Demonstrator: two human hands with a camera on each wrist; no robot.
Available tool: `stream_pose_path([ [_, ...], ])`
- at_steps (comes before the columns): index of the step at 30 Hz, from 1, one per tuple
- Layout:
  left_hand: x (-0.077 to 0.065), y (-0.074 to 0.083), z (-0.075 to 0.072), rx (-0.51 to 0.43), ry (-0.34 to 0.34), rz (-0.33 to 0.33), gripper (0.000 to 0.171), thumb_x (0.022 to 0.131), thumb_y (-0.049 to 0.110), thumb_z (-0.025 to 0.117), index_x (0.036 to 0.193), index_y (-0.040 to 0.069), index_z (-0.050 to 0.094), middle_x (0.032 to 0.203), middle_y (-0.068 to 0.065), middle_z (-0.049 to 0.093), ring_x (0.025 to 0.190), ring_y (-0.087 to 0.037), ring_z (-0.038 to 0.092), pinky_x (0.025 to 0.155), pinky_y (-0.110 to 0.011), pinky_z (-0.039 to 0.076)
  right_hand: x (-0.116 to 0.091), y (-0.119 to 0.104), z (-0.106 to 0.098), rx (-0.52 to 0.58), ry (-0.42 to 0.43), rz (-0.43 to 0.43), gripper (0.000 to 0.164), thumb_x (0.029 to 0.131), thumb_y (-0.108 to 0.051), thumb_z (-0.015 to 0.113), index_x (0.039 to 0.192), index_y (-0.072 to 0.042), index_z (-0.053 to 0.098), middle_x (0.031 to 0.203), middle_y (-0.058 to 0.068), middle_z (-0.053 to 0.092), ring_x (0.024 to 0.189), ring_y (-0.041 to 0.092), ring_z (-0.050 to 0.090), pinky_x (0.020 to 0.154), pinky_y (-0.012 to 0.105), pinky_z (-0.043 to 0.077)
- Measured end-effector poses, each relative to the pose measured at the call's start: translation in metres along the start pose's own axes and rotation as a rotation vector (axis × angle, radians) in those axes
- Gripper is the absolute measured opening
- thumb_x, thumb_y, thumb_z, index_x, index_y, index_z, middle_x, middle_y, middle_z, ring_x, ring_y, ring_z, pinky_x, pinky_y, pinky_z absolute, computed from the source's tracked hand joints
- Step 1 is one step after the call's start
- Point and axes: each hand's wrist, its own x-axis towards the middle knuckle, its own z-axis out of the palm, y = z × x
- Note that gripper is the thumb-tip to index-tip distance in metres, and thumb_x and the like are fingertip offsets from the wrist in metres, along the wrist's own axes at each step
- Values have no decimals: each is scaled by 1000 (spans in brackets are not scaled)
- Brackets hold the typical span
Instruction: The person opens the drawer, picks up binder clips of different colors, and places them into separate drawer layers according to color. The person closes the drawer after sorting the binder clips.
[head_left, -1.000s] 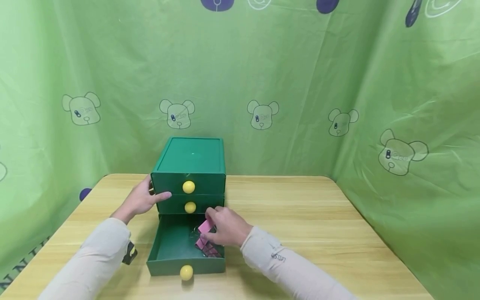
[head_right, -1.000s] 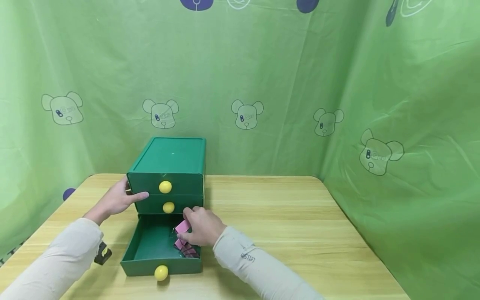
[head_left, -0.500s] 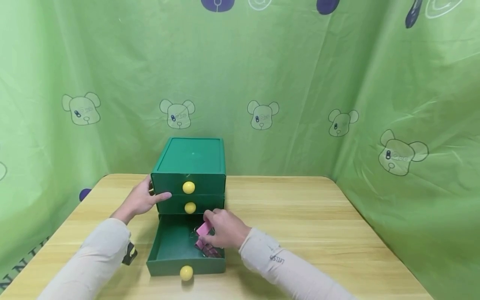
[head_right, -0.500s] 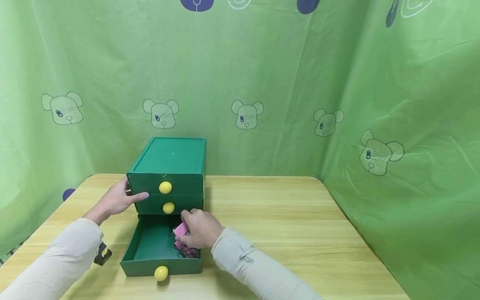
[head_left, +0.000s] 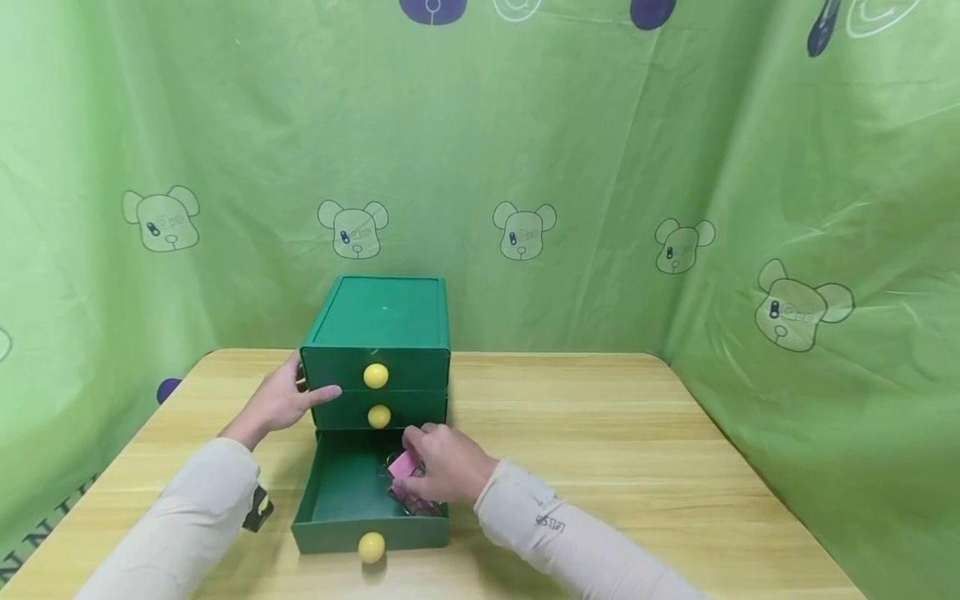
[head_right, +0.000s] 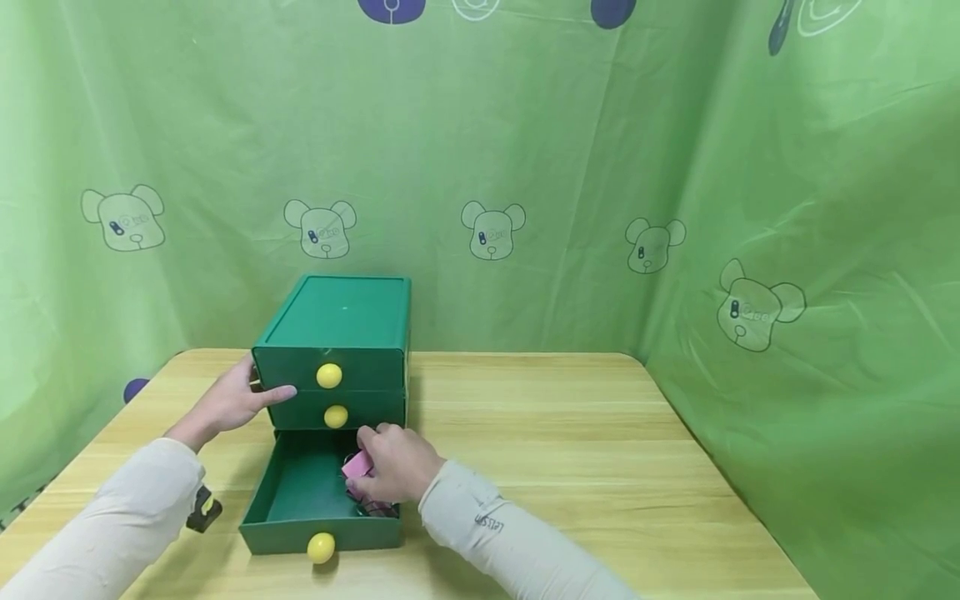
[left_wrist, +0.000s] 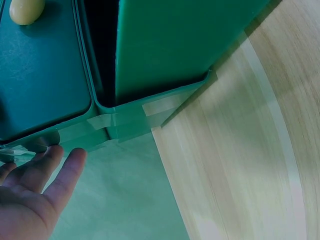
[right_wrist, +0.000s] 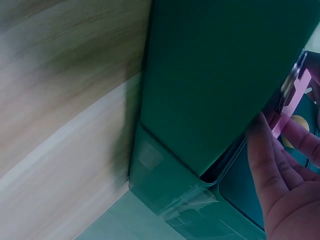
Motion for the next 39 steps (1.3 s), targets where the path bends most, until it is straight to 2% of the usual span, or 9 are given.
stream_pose_path([
  [4,1,-1,0,-1,4,3,97,89,41,70,154,1,10,148,-33,29,133,-54,29,103,-61,34,1,-2,0,-11,-7,-2,36,82,-40,76,101,-13,61,79,-7,54,67,4,49,56,11,43],
  [14,2,-2,1,-10,3,6,97,89,42,70,154,1,10,149,-33,28,133,-54,29,103,-61,34,2,-1,6,-25,38,-53,32,83,-39,75,95,-14,59,75,-8,52,65,4,48,55,10,42],
  [33,0,-1,1,0,4,6,97,89,42,69,154,2,10,148,-33,28,133,-54,30,102,-61,35,2,-2,9,-55,34,-60,33,83,-41,74,97,-14,60,75,-7,51,65,4,47,55,11,42],
  [39,0,-1,0,5,3,3,98,89,43,69,154,2,9,149,-33,28,133,-54,30,102,-61,35,2,-4,11,-32,1,-32,33,83,-41,75,98,-15,60,77,-6,54,65,4,49,56,12,43],
])
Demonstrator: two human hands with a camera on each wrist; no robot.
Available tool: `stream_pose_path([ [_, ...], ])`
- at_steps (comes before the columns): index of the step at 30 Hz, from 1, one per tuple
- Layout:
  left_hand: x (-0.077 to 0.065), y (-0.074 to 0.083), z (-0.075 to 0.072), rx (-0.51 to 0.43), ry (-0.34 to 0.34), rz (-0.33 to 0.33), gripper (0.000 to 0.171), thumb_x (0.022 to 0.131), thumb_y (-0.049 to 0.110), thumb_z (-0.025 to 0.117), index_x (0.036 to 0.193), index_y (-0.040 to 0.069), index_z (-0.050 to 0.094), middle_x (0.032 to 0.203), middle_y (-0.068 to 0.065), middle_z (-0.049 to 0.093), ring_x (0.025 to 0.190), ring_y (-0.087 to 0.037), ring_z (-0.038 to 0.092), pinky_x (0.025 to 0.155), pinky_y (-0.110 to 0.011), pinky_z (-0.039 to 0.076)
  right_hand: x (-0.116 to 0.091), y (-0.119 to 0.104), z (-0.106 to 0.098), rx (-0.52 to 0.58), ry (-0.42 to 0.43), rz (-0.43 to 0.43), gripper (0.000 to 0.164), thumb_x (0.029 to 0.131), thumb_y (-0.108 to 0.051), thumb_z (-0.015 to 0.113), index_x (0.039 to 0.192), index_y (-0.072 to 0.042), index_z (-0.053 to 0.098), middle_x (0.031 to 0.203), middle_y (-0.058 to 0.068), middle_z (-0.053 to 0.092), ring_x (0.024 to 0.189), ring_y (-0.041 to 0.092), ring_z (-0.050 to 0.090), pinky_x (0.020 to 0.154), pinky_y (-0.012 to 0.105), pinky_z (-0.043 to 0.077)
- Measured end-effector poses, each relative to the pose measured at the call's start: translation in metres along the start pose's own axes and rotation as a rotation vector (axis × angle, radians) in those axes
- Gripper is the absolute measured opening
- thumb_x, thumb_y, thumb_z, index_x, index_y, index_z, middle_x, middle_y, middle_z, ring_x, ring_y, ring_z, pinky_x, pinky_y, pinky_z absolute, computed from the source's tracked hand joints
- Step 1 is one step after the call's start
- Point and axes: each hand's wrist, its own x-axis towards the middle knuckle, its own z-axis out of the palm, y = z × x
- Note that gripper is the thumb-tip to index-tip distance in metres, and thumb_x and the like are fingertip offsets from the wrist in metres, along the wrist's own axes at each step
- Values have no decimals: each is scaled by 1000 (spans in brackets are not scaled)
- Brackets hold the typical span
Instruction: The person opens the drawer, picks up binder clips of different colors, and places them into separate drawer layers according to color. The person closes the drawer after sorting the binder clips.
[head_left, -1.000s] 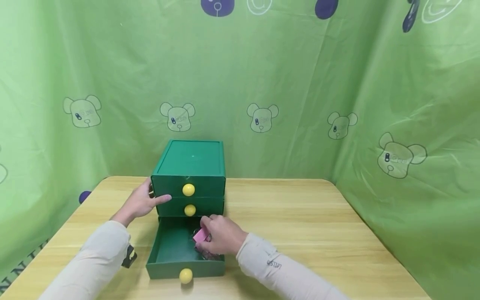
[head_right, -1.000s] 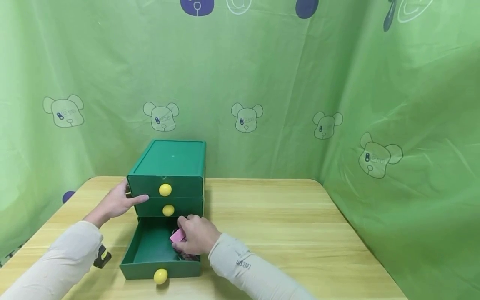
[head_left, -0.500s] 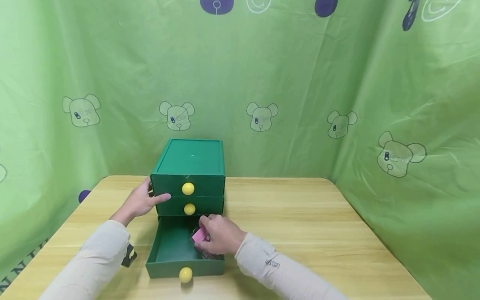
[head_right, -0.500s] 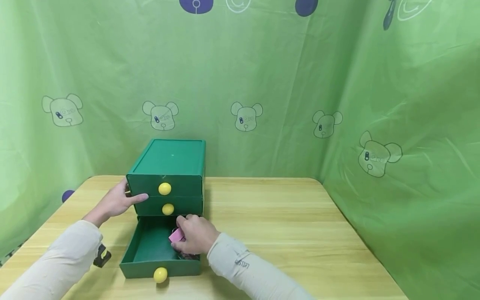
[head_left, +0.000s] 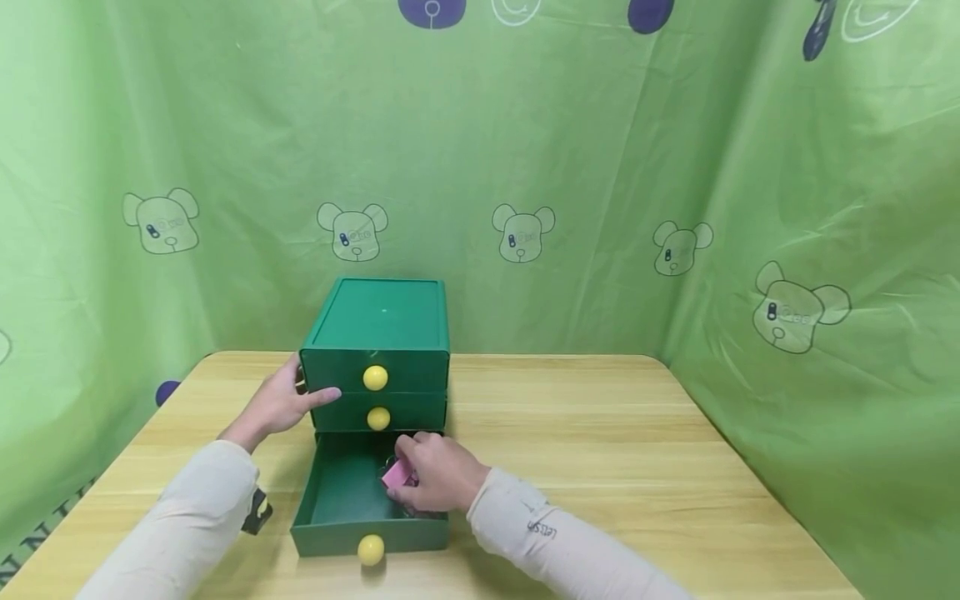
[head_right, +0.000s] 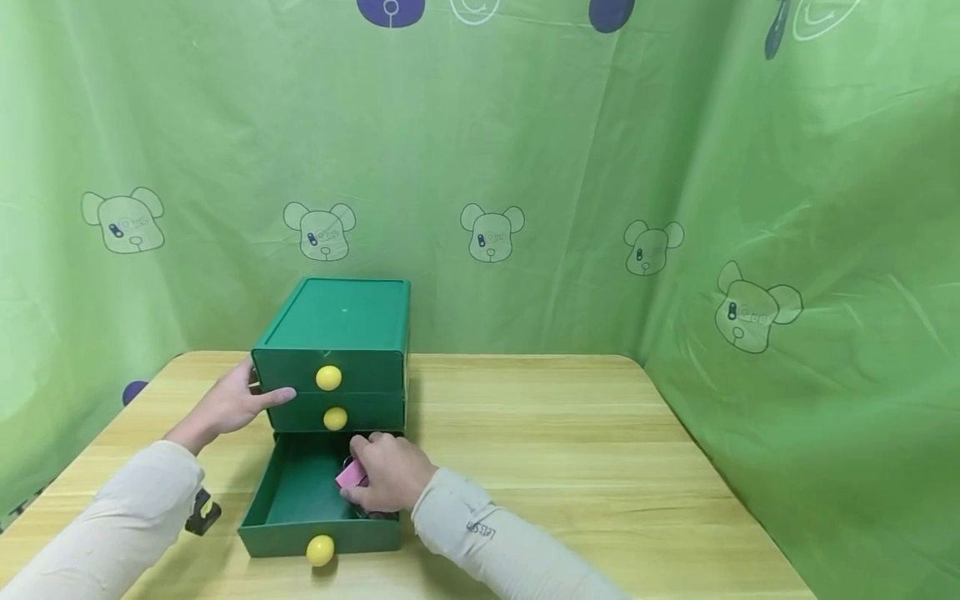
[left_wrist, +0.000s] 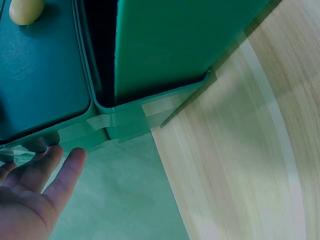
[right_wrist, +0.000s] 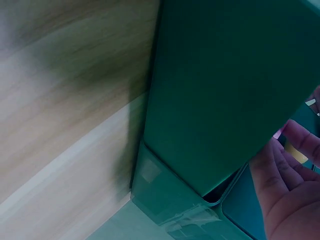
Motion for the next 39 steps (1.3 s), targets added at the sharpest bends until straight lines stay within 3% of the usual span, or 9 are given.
stream_pose_path([
  [10,0,1,-1,6,-5,5,97,89,43,68,154,1,9,149,-33,28,133,-54,29,103,-61,35,1,1,0,-45,38,-79,33,87,-34,71,105,-9,63,77,-4,59,64,3,52,58,13,48],
  [15,-1,1,-1,10,-4,9,97,90,43,68,154,1,9,149,-32,28,133,-54,29,103,-61,34,-1,1,-1,-12,39,-55,33,88,-34,70,108,-8,64,84,1,64,68,3,56,62,14,51],
  [29,-3,-1,1,13,9,2,98,90,46,67,154,1,7,151,-32,24,134,-53,28,104,-60,34,-3,5,-5,98,59,-5,39,87,-35,72,113,-7,63,90,1,65,66,0,51,63,12,48],
  [39,-6,0,2,15,16,0,99,91,50,63,153,-1,6,152,-34,19,135,-53,25,106,-59,31,-6,9,-10,163,94,49,41,88,-37,71,117,-10,60,110,5,65,98,15,62,87,25,53],
])
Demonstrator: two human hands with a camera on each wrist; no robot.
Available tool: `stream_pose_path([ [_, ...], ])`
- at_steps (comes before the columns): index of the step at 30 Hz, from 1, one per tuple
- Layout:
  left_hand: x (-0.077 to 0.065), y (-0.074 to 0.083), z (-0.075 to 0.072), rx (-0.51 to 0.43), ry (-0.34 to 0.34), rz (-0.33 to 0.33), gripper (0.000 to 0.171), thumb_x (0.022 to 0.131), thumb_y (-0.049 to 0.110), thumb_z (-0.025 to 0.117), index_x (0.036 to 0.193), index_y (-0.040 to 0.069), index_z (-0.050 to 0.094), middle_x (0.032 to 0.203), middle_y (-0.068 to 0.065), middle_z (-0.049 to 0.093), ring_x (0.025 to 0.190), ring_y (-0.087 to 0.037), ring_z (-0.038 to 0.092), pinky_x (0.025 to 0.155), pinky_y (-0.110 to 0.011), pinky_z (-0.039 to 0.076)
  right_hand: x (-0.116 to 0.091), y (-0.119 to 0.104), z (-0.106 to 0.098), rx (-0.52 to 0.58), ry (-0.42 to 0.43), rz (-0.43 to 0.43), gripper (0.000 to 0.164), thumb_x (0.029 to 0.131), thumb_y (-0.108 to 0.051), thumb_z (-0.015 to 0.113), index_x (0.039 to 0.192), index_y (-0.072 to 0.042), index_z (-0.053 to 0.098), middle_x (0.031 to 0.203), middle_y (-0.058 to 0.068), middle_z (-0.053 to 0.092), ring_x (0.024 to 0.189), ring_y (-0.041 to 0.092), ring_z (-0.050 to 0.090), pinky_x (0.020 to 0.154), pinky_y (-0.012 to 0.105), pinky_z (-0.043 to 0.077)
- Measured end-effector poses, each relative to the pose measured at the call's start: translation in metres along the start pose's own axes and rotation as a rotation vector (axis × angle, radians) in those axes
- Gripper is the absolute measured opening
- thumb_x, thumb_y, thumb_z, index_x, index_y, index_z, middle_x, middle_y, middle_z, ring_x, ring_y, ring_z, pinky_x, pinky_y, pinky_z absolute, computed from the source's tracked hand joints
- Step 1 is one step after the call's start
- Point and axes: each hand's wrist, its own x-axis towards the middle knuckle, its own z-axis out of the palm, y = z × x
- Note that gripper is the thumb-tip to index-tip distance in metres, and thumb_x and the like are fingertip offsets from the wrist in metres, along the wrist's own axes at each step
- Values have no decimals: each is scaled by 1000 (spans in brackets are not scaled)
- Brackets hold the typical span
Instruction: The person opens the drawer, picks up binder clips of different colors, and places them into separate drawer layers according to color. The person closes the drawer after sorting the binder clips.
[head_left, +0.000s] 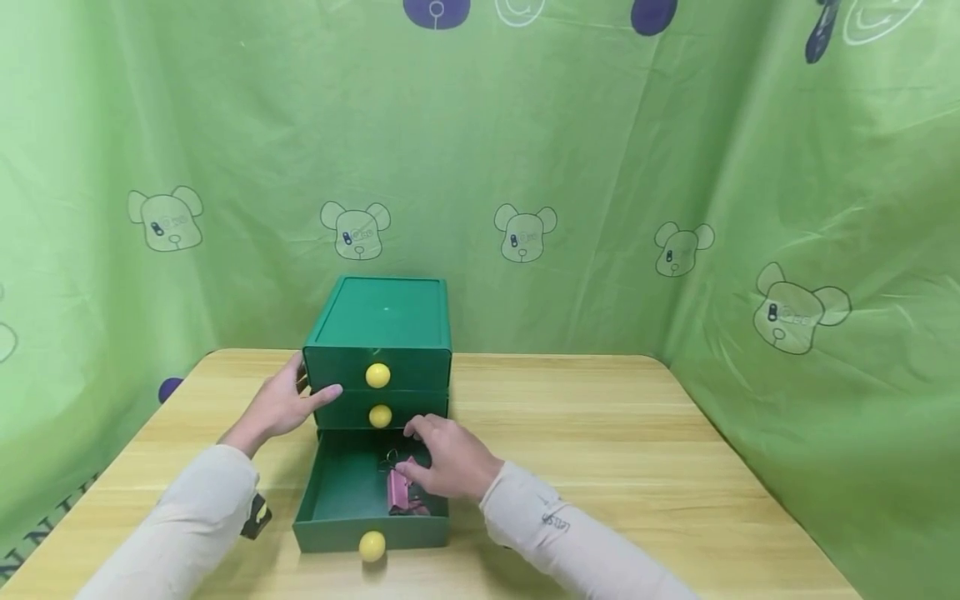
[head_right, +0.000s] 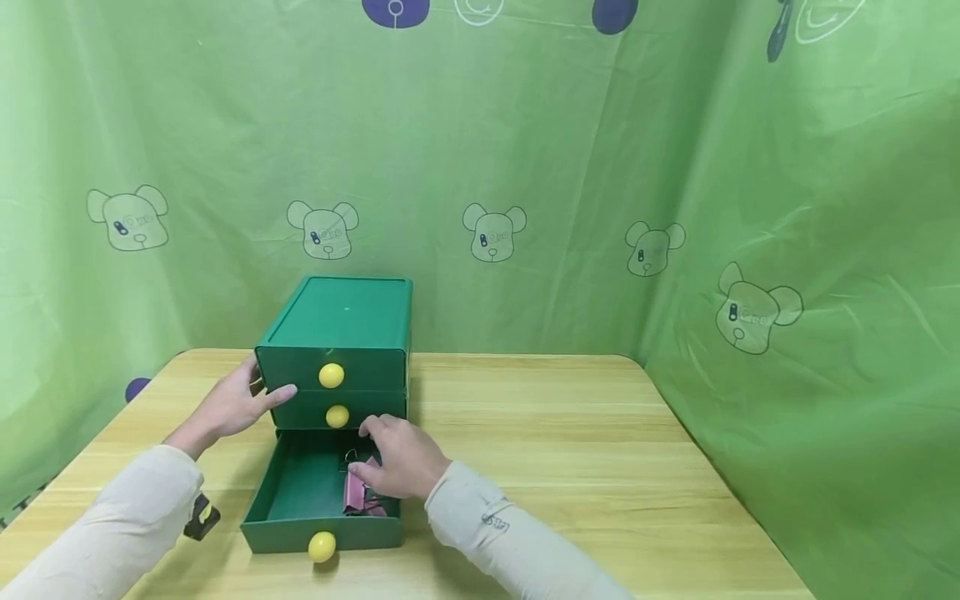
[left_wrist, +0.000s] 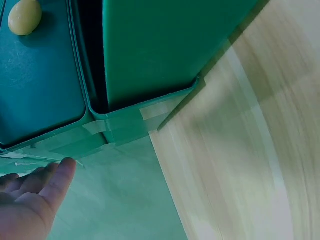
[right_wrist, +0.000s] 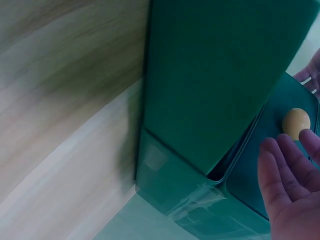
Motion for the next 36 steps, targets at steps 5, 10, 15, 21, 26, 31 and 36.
stream_pose_path([
  [5,-4,-4,0,26,2,8,101,91,52,61,153,-3,3,153,-34,15,137,-51,23,109,-58,27,-2,4,-1,78,11,52,47,89,-38,70,123,-8,57,117,5,62,106,17,59,92,28,51],
  [10,-11,-9,3,38,10,26,100,92,48,62,152,-4,2,154,-34,11,136,-53,22,108,-57,28,-6,9,-1,150,28,98,51,89,-39,70,126,-7,55,119,6,61,109,20,58,95,32,50],
  [15,-18,-13,6,50,12,24,101,91,47,63,152,-5,1,154,-34,11,135,-55,23,108,-60,28,-10,13,-2,180,60,116,52,88,-39,70,125,-6,53,119,8,61,109,21,58,95,35,49],
  [21,-26,-19,10,66,-2,34,102,91,46,64,152,-6,2,153,-35,11,132,-57,27,107,-61,28,-13,18,-3,217,83,157,55,88,-41,70,126,-6,50,119,8,59,110,22,57,97,38,48],
  [26,-35,-22,10,76,-34,31,103,90,47,66,151,-6,3,153,-35,11,131,-57,28,106,-62,29,-18,23,-3,252,92,196,59,88,-43,70,129,-6,47,121,9,57,109,24,56,96,40,48],
  [31,-45,-29,9,83,-73,52,106,88,45,68,150,-9,2,153,-36,9,131,-58,26,105,-64,29,-23,28,-4,298,116,208,66,87,-45,70,133,-5,43,125,12,53,112,27,54,95,41,49],
  [36,-54,-36,8,93,-110,106,107,85,39,72,149,-12,2,151,-40,10,130,-61,25,102,-68,29,-27,35,-2,373,114,223,79,84,-44,73,141,-3,36,137,17,47,123,34,48,99,44,46],
])
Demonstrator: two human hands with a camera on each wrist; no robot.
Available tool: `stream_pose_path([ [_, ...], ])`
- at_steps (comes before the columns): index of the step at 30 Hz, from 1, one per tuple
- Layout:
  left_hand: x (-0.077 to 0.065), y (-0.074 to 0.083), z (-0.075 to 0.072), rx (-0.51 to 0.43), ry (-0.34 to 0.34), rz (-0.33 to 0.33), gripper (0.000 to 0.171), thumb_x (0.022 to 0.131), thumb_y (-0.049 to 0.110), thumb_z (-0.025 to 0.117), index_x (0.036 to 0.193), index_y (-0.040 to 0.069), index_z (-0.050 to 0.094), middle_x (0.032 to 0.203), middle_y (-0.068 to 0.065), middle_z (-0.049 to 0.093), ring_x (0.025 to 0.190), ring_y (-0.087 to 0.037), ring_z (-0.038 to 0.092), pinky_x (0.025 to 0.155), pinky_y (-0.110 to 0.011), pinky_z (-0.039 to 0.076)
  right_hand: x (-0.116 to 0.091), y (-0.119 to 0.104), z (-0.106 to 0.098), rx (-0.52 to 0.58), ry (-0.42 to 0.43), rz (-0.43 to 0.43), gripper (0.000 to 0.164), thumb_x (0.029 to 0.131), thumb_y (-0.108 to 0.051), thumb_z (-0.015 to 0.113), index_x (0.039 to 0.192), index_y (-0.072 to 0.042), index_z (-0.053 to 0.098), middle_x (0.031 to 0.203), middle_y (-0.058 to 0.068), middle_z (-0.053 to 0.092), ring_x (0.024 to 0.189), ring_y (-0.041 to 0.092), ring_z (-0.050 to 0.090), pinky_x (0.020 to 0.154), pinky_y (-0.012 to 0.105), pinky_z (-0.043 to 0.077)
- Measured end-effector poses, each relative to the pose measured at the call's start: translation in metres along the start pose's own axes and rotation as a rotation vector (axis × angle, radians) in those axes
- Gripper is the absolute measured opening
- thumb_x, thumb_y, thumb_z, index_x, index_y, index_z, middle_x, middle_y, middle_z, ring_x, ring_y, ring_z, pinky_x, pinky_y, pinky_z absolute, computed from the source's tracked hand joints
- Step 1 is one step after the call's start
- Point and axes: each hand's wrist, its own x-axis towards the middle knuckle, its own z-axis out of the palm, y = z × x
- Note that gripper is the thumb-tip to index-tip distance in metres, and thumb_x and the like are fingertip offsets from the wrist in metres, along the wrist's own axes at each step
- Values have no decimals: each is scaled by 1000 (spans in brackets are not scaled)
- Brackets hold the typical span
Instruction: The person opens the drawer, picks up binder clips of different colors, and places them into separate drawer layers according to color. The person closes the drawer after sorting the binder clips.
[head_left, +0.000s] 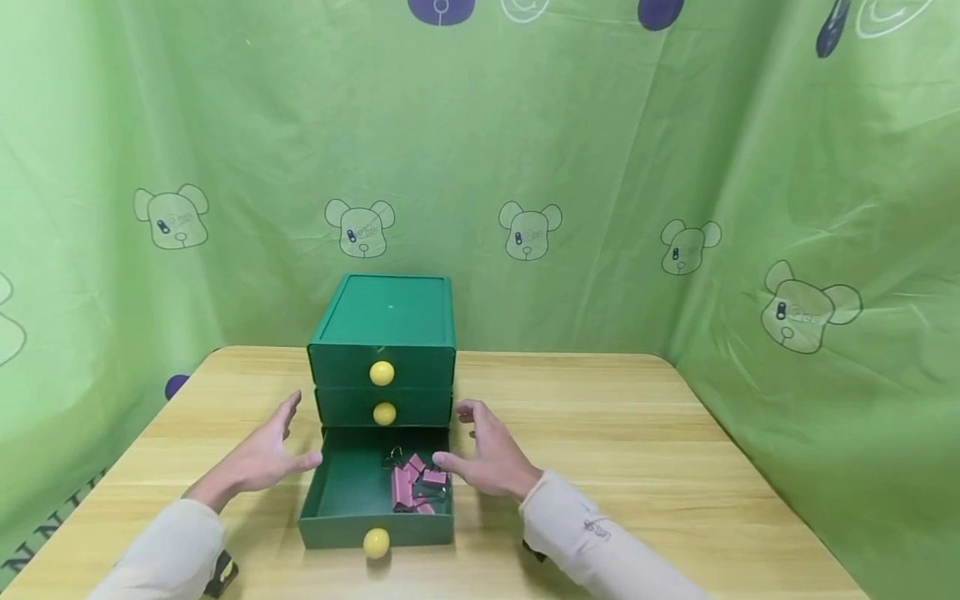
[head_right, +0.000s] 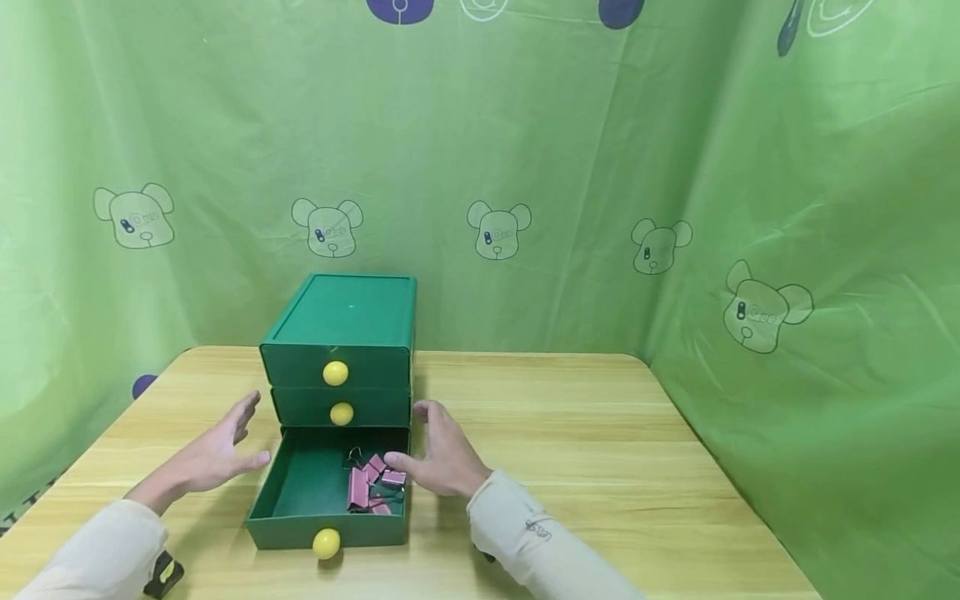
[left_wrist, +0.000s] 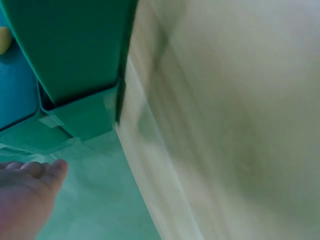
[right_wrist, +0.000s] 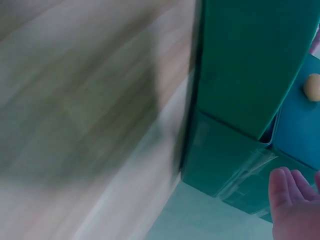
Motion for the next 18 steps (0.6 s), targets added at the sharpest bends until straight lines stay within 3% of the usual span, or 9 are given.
stream_pose_path([
  [8,-13,-6,1,-2,-105,44,112,81,31,78,148,-12,0,151,-39,4,129,-63,21,102,-70,24,-4,12,-2,38,-98,19,99,80,-43,78,151,-4,22,151,20,32,130,41,42,103,51,40],
  [12,-17,-10,1,9,-174,90,117,80,39,79,149,-12,-1,151,-39,2,127,-65,25,100,-71,27,-8,19,-3,65,-159,48,105,78,-40,80,154,-7,16,155,19,26,133,43,38,106,53,37],
  [18,-20,-16,3,-78,-255,137,124,78,48,78,149,-10,-5,152,-38,-3,127,-66,21,101,-72,23,-10,27,-4,108,-240,61,112,75,-34,84,156,-11,10,159,17,16,135,46,32,108,56,31],
])
